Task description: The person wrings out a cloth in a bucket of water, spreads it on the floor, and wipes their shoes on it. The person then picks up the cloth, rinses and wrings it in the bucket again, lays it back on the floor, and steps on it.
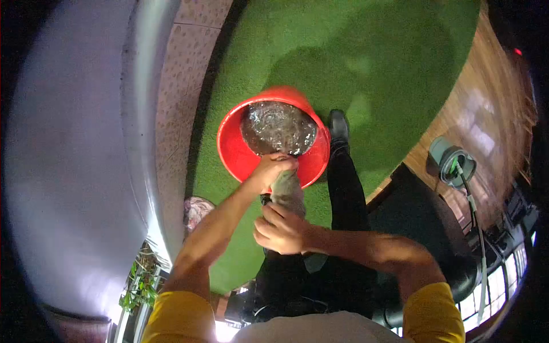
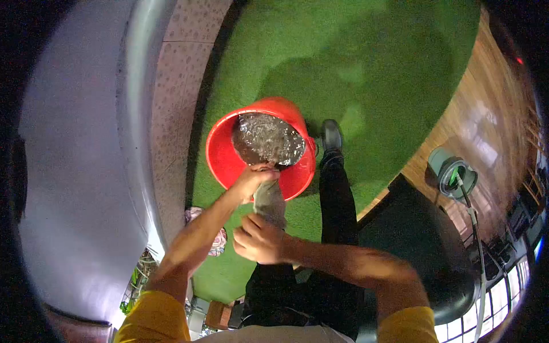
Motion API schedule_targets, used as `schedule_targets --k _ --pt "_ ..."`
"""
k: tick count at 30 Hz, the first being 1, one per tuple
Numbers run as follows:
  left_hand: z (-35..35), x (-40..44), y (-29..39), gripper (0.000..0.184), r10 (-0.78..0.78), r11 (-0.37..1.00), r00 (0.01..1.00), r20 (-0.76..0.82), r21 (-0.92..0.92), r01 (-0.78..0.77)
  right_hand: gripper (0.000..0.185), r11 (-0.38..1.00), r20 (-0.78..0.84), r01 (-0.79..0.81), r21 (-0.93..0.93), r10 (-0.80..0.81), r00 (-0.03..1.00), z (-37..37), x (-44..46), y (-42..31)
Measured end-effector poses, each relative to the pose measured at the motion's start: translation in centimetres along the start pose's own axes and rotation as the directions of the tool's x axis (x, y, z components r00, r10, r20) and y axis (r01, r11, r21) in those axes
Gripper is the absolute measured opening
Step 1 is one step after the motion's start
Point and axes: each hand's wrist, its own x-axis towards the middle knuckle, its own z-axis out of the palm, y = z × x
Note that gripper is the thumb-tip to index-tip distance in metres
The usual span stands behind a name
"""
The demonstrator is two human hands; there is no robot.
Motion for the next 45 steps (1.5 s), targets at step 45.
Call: schedule_targets --k 45 --pt "-0.7 -9.9 -5.3 0.033 0.067 0.764 0.875 -0.479 -0.540 -0.354 0.019 0.800 -0.134 -0.313 0.512 0.435 0.891 -7.1 -2.1 2.0"
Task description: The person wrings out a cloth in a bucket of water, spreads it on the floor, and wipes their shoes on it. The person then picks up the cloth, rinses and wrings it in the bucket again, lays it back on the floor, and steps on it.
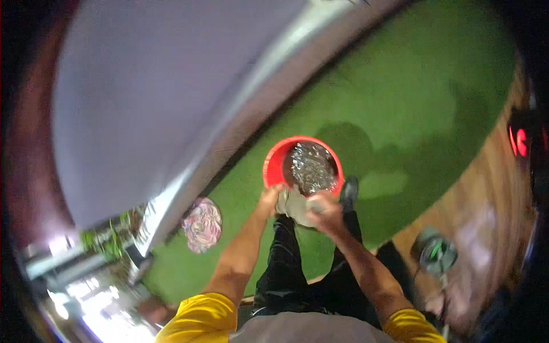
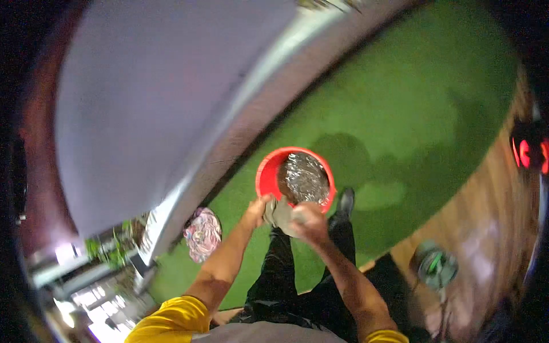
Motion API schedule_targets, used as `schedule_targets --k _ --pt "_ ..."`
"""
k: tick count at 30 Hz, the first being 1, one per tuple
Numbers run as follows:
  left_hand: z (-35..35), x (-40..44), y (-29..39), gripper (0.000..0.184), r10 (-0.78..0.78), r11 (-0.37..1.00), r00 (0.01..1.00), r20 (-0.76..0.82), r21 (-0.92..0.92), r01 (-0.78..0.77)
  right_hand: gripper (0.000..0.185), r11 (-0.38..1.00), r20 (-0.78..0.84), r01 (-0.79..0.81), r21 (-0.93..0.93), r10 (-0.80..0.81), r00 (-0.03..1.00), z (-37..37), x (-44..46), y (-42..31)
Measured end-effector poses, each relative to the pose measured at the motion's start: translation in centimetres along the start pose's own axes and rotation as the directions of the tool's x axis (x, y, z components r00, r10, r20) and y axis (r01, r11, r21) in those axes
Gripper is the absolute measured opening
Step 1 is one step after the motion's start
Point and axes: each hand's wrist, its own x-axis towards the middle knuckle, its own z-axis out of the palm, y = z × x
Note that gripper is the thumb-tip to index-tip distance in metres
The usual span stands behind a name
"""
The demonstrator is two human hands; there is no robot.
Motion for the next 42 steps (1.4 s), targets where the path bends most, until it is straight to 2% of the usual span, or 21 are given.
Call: schedule_targets --k 2,3,4,6,7,9,10,11,12,15,19,24,26,28,30,32,36,39,40,41,42 --pt "-4.4 -2.8 -2.3 0.038 -0.080 0.972 0.996 0.043 -0.216 0.088 0.026 0.890 -0.083 -0.395 0.228 0.423 0.903 -2.2 0.9 -1.4" --pt "-4.0 -7.8 -1.3 0.039 -0.042 0.927 0.987 0.155 -0.362 0.096 0.032 0.714 0.012 -0.453 0.533 0.529 0.848 -3.4 1.5 -0.5" --pt "-3.4 -13.0 -0.5 0.040 0.020 0.863 0.965 0.261 -0.492 0.115 0.039 0.432 0.166 -0.501 0.750 0.610 0.775 -3.8 2.2 -0.2" --pt "-5.0 -15.3 -4.0 0.044 0.141 0.768 0.939 0.314 -0.633 0.097 0.059 0.364 0.299 -0.708 0.605 0.721 0.626 -5.0 2.4 -7.4" --pt "-4.7 -20.8 -2.3 0.044 0.170 0.738 0.953 0.251 -0.674 0.046 0.075 0.430 0.333 -0.768 0.474 0.720 0.609 -5.8 1.8 -6.9" --pt "-5.6 -27.6 -2.3 0.044 0.248 0.631 0.949 0.197 -0.776 -0.004 0.083 0.601 0.310 -0.778 0.183 0.716 0.626 -7.0 0.3 -9.1" --pt "-7.0 -28.7 -4.4 0.043 0.305 0.558 0.930 0.205 -0.830 0.000 0.067 0.698 0.237 -0.715 0.038 0.689 0.685 -7.9 -1.0 -9.4" --pt "-7.6 -30.1 -5.9 0.043 0.336 0.482 0.931 0.142 -0.875 -0.040 0.040 0.736 0.360 -0.674 0.064 0.612 0.704 -11.0 -1.5 -6.2" --pt "-8.2 -31.4 -7.4 0.043 0.362 0.406 0.928 0.084 -0.911 -0.076 0.019 0.771 0.226 -0.634 -0.060 0.629 0.744 -11.9 -2.8 -7.0" --pt "-16.5 -34.9 -14.9 0.043 0.451 0.205 0.891 -0.057 -0.965 -0.165 0.023 0.696 0.137 -0.600 -0.395 0.691 0.710 -12.1 -6.8 -6.0" --pt "-25.7 -42.3 -25.0 0.043 0.430 -0.062 0.855 -0.290 -0.954 -0.292 0.022 0.594 0.195 -0.478 -0.647 0.735 0.650 -3.2 -9.4 -9.5" --pt "-33.2 -48.4 -36.1 0.041 0.196 -0.310 0.759 -0.621 -0.773 -0.553 0.020 0.548 0.348 -0.233 -0.804 0.750 0.563 9.1 -11.1 -13.0" --pt "-35.8 -48.8 -40.1 0.041 0.174 -0.420 0.659 -0.732 -0.661 -0.622 0.020 0.535 0.385 -0.156 -0.830 0.753 0.533 13.1 -11.3 -14.1" --pt "-38.0 -51.2 -42.2 0.042 0.046 -0.464 0.618 -0.785 -0.565 -0.683 0.019 0.511 0.401 -0.093 -0.855 0.763 0.507 16.5 -11.2 -14.6" --pt "-40.4 -50.2 -45.6 0.046 0.011 -0.551 0.572 -0.820 -0.483 -0.681 0.019 0.487 0.405 -0.048 -0.872 0.774 0.487 19.8 -10.8 -14.8" --pt "-42.3 -51.1 -46.5 0.048 -0.064 -0.542 0.514 -0.855 -0.403 -0.738 0.019 0.466 0.407 -0.010 -0.885 0.783 0.470 23.1 -10.3 -14.5" --pt "-46.2 -50.6 -47.8 0.049 -0.236 -0.524 0.494 -0.837 -0.319 -0.790 0.018 0.457 0.439 0.073 -0.887 0.782 0.443 30.8 -8.4 -13.2" --pt "-49.5 -51.2 -47.3 0.047 -0.337 -0.559 0.420 -0.843 -0.180 -0.809 0.018 0.518 0.560 0.216 -0.828 0.740 0.372 41.3 -6.1 -11.6" --pt "-50.2 -51.0 -47.5 0.047 -0.374 -0.561 0.399 -0.837 -0.138 -0.816 0.018 0.524 0.613 0.330 -0.785 0.731 0.299 45.6 -5.7 -11.2" --pt "-51.0 -51.6 -47.1 0.047 -0.411 -0.558 0.376 -0.830 -0.097 -0.824 0.017 0.437 0.627 0.610 -0.661 0.768 0.130 51.1 -5.4 -11.3" --pt "-52.3 -52.4 -46.6 0.047 -0.445 -0.554 0.350 -0.824 -0.054 -0.831 0.017 0.385 0.622 0.819 -0.426 0.782 -0.044 56.6 -5.8 -12.5"
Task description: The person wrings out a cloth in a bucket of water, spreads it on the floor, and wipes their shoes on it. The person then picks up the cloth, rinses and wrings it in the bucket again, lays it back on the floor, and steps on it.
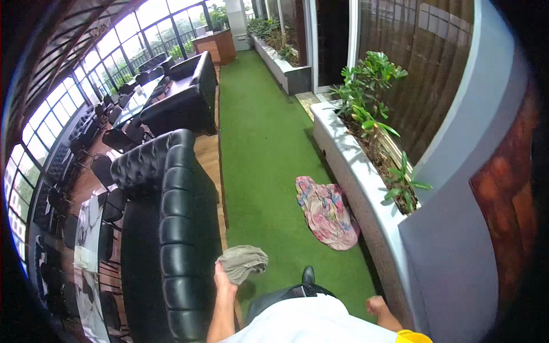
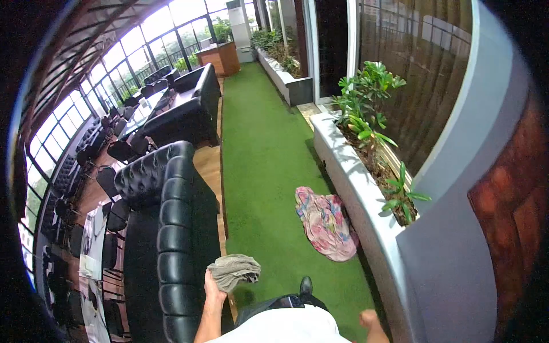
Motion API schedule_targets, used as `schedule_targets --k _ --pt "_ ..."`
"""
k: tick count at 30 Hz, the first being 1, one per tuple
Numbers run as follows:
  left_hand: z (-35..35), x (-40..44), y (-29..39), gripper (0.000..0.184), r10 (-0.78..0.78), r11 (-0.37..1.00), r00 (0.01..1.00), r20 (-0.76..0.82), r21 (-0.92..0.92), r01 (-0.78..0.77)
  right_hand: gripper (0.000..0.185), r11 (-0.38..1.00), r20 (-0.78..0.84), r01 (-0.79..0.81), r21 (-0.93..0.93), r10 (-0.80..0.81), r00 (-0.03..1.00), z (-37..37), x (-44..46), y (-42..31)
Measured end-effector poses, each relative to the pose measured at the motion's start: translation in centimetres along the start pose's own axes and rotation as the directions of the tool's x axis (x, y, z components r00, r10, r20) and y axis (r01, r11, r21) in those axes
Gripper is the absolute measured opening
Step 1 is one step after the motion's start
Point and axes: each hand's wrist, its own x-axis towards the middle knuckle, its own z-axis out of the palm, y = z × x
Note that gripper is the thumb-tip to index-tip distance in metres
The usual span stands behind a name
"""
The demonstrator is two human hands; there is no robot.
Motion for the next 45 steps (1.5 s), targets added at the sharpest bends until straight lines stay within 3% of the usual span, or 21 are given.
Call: schedule_targets --k 2,5,6,7,8,9,10,11,13,15,18,19,22,24,27,28,29,32,37,38,45 --pt "2.1 1.1 0.2 0.047 0.064 0.998 0.997 -0.034 0.013 -0.063 0.020 0.979 -0.235 -0.033 0.202 0.081 0.969 -5.6 2.5 -8.9" --pt "4.7 3.0 0.1 0.046 0.162 0.986 0.983 -0.087 0.064 -0.157 0.022 0.937 -0.418 0.346 -0.057 -0.337 0.844 -11.2 8.8 -20.0" --pt "6.0 4.0 0.2 0.046 0.190 0.977 0.975 -0.112 0.117 -0.177 0.026 0.917 -0.386 0.392 -0.070 -0.388 0.837 -12.8 8.6 -25.7" --pt "7.3 5.1 0.3 0.045 0.217 0.966 0.967 -0.136 0.171 -0.193 0.032 0.832 -0.334 0.509 -0.220 -0.554 0.762 -13.9 8.9 -31.1" --pt "8.7 6.0 0.6 0.044 0.243 0.952 0.957 -0.160 0.227 -0.204 0.034 0.793 -0.254 0.604 -0.076 -0.601 0.758 -14.5 7.2 -37.1" --pt "11.0 6.8 0.9 0.040 0.257 0.952 0.954 -0.157 0.212 -0.222 0.033 0.814 -0.108 0.581 0.017 -0.576 0.810 -15.2 4.3 -43.9" --pt "11.9 8.6 1.0 0.040 0.263 0.941 0.955 -0.137 0.253 -0.223 0.033 0.654 -0.075 0.723 0.222 -0.728 0.682 -14.6 4.8 -47.6" --pt "12.3 10.6 1.0 0.039 0.268 0.929 0.956 -0.116 0.294 -0.225 0.042 0.699 0.104 0.676 0.233 -0.709 0.697 -14.2 5.9 -51.7" --pt "15.1 13.8 1.2 0.036 0.263 0.918 0.961 -0.087 0.328 -0.221 0.056 0.530 0.210 0.840 0.113 -0.839 0.501 -14.0 3.8 -60.3" --pt "18.4 17.5 1.7 0.036 0.238 0.891 0.971 -0.026 0.405 -0.208 0.070 0.387 0.301 0.909 0.158 -0.895 0.329 -14.5 1.5 -67.4" --pt "22.8 24.3 1.6 0.036 0.188 0.865 0.980 0.062 0.462 -0.195 0.073 0.143 0.344 0.987 0.066 -0.932 0.112 -15.0 4.0 -74.6" --pt "24.1 26.7 1.6 0.036 0.163 0.858 0.982 0.097 0.478 -0.190 0.067 0.055 0.263 0.994 -0.099 -0.961 0.080 -15.7 4.6 -76.2" --pt "29.3 33.4 3.2 0.038 0.031 0.886 0.948 0.317 0.430 -0.173 0.057 0.201 0.149 0.954 -0.223 -0.960 0.237 -19.9 8.2 -81.4" --pt "32.8 37.7 5.0 0.042 -0.019 0.809 0.905 0.425 0.539 -0.236 0.035 0.313 -0.003 0.941 -0.128 -0.949 0.316 -22.3 10.5 -84.5" --pt "39.0 42.6 8.3 0.040 -0.119 0.734 0.870 0.479 0.632 -0.247 0.024 0.463 -0.038 0.862 0.206 -0.876 0.480 -25.5 14.3 -88.9" --pt "40.6 44.1 9.4 0.039 -0.140 0.707 0.855 0.499 0.655 -0.267 0.023 0.413 -0.102 0.893 0.180 -0.895 0.435 -26.2 15.0 -90.7" --pt "40.4 47.4 9.4 0.043 -0.109 0.644 0.847 0.520 0.686 -0.338 0.022 0.444 -0.100 0.868 0.223 -0.875 0.473 -27.0 15.4 -92.3" --pt "42.4 52.6 11.2 0.046 -0.091 0.669 0.853 0.514 0.666 -0.330 0.022 0.455 -0.107 0.826 0.333 -0.852 0.512 -28.5 17.8 -96.8" --pt "44.1 61.3 14.3 0.030 0.144 0.533 0.918 0.368 0.753 -0.386 0.024 0.465 -0.093 0.733 0.496 -0.811 0.577 -30.4 23.3 -105.3" --pt "44.5 62.8 15.3 0.030 0.255 0.411 0.895 0.365 0.797 -0.443 0.023 0.461 -0.096 0.703 0.542 -0.797 0.597 -31.1 24.0 -107.4" --pt "47.6 73.9 24.1 0.026 0.365 0.280 0.866 0.343 0.846 -0.453 0.015 0.365 0.000 0.680 0.636 -0.881 0.474 -35.9 33.0 -123.4"
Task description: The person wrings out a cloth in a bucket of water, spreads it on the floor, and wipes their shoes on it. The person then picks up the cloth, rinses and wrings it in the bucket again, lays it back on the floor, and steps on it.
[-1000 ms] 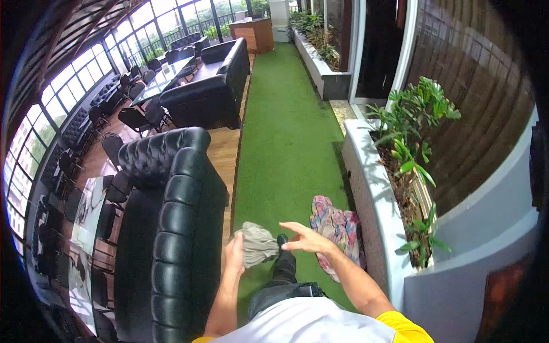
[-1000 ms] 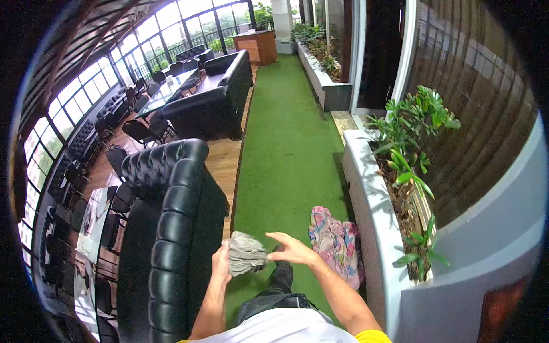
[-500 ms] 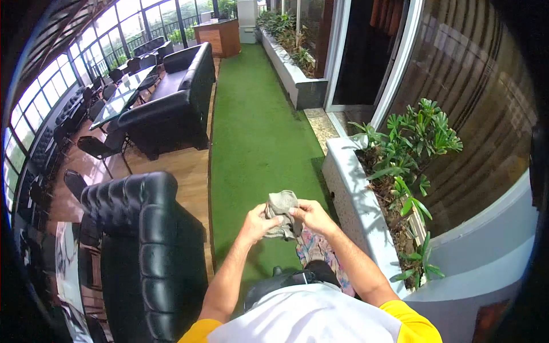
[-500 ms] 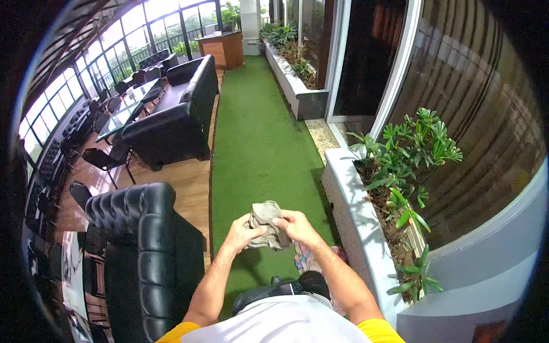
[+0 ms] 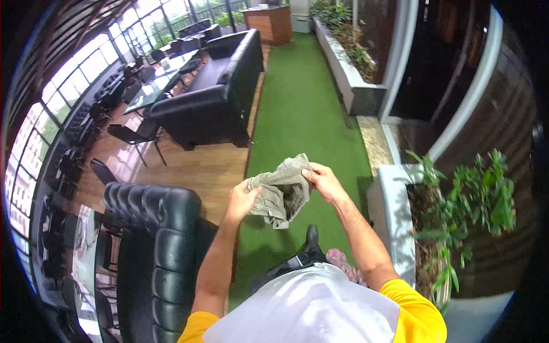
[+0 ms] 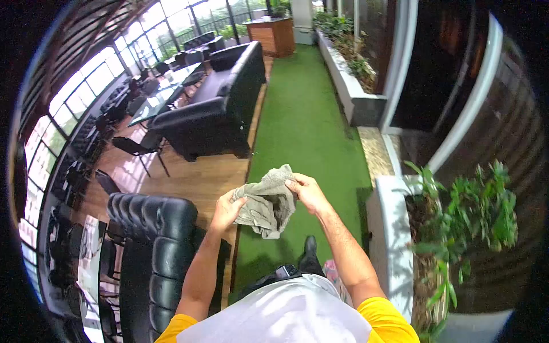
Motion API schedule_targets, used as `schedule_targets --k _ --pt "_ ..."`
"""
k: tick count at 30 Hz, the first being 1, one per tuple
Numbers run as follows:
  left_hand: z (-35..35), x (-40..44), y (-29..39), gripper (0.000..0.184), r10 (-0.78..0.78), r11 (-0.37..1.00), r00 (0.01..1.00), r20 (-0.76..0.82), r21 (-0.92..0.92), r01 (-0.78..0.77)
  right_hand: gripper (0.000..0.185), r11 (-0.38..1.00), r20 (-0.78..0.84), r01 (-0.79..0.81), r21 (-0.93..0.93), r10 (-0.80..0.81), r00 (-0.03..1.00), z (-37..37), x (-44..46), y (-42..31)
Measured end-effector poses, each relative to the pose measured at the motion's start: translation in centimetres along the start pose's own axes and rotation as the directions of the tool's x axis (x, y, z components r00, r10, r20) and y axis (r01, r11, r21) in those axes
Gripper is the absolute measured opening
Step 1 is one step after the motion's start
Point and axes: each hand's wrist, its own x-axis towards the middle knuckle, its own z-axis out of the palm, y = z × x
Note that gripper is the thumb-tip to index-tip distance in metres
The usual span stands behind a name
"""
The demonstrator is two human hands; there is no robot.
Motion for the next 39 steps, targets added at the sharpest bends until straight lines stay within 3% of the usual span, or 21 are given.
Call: schedule_targets --k 2,6,8,10,12,13,16,18,21,22,25,27,29,30,33,34,37,39 --pt "-1.2 4.4 -0.9 0.023 0.014 0.994 0.999 -0.048 -0.109 -0.020 0.016 0.999 0.051 -0.045 -0.012 0.046 0.998 -1.4 5.1 -2.0" --pt "-4.2 12.9 -0.9 0.031 -0.035 0.970 0.979 -0.203 0.228 0.082 0.021 0.991 0.195 -0.044 0.129 0.018 0.981 -4.2 15.1 -5.9" --pt "-4.7 16.2 -1.1 0.030 -0.083 0.970 0.970 -0.227 0.203 0.130 0.023 0.983 0.241 -0.085 0.164 0.043 0.969 -4.4 17.9 -7.7" --pt "-4.7 19.3 -1.4 0.029 -0.106 0.972 0.967 -0.232 0.180 0.149 0.022 0.998 0.264 -0.053 -0.028 0.058 0.963 -4.9 21.6 -8.0" --pt "-4.4 22.7 -0.9 0.029 0.023 0.966 0.949 -0.315 0.253 0.060 0.029 0.990 0.283 -0.008 -0.138 0.047 0.958 -5.2 25.7 -8.4" --pt "-4.2 24.4 -0.5 0.028 0.087 0.955 0.933 -0.350 0.295 0.021 0.032 0.965 0.317 0.097 -0.242 -0.016 0.948 -5.4 27.7 -8.6" --pt "-4.2 30.1 -0.9 0.035 0.146 0.922 0.903 -0.404 0.386 0.023 0.044 0.740 0.405 0.363 -0.566 -0.134 0.905 -6.0 33.9 -8.2" --pt "-4.3 34.1 -1.3 0.038 0.124 0.889 0.907 -0.403 0.451 0.079 0.041 0.571 0.307 0.317 -0.757 -0.118 0.945 -6.0 37.9 -8.9" --pt "-5.1 40.6 -3.1 0.034 0.242 0.776 0.905 -0.350 0.630 0.036 0.030 0.338 0.224 0.304 -0.891 -0.256 0.940 -5.5 43.8 -9.8" --pt "-5.5 43.2 -4.3 0.032 0.379 0.745 0.866 -0.326 0.663 -0.076 0.027 0.285 0.205 0.286 -0.915 -0.282 0.937 -4.9 45.4 -10.9" --pt "-6.0 50.5 -5.4 0.028 0.195 0.952 0.905 -0.378 0.295 -0.082 0.028 0.173 0.175 0.239 -0.955 -0.320 0.931 -4.5 52.0 -12.9" --pt "-6.7 54.4 -5.0 0.027 0.226 0.940 0.910 -0.348 0.322 -0.111 0.031 0.175 0.170 0.228 -0.958 -0.295 0.940 -5.2 56.3 -12.8" --pt "-7.5 57.6 -5.0 0.028 0.206 0.936 0.943 -0.261 0.334 -0.112 0.032 0.296 0.238 0.332 -0.896 -0.310 0.920 -7.2 60.2 -11.2" --pt "-7.5 59.0 -5.6 0.019 0.249 0.931 0.926 -0.284 0.333 -0.149 0.032 0.352 0.274 0.381 -0.855 -0.316 0.908 -7.7 61.5 -11.3" --pt "-8.7 61.8 -6.7 0.012 0.119 0.976 0.967 -0.226 0.207 -0.072 0.035 0.391 0.289 0.322 -0.863 -0.142 0.947 -9.0 65.3 -12.0" --pt "-8.7 62.9 -7.6 0.016 0.106 0.991 0.966 -0.236 0.100 -0.084 0.030 0.376 0.262 0.310 -0.873 -0.173 0.949 -9.3 66.6 -12.1" --pt "-9.7 65.5 -7.7 0.021 0.051 0.993 0.982 -0.180 0.118 -0.030 0.024 0.273 0.198 0.264 -0.925 -0.246 0.949 -11.4 69.7 -13.4" --pt "-10.6 66.6 -7.2 0.023 0.096 0.989 0.967 -0.236 0.130 -0.066 0.023 0.296 0.101 0.176 -0.939 -0.251 0.963 -14.2 71.8 -13.5"
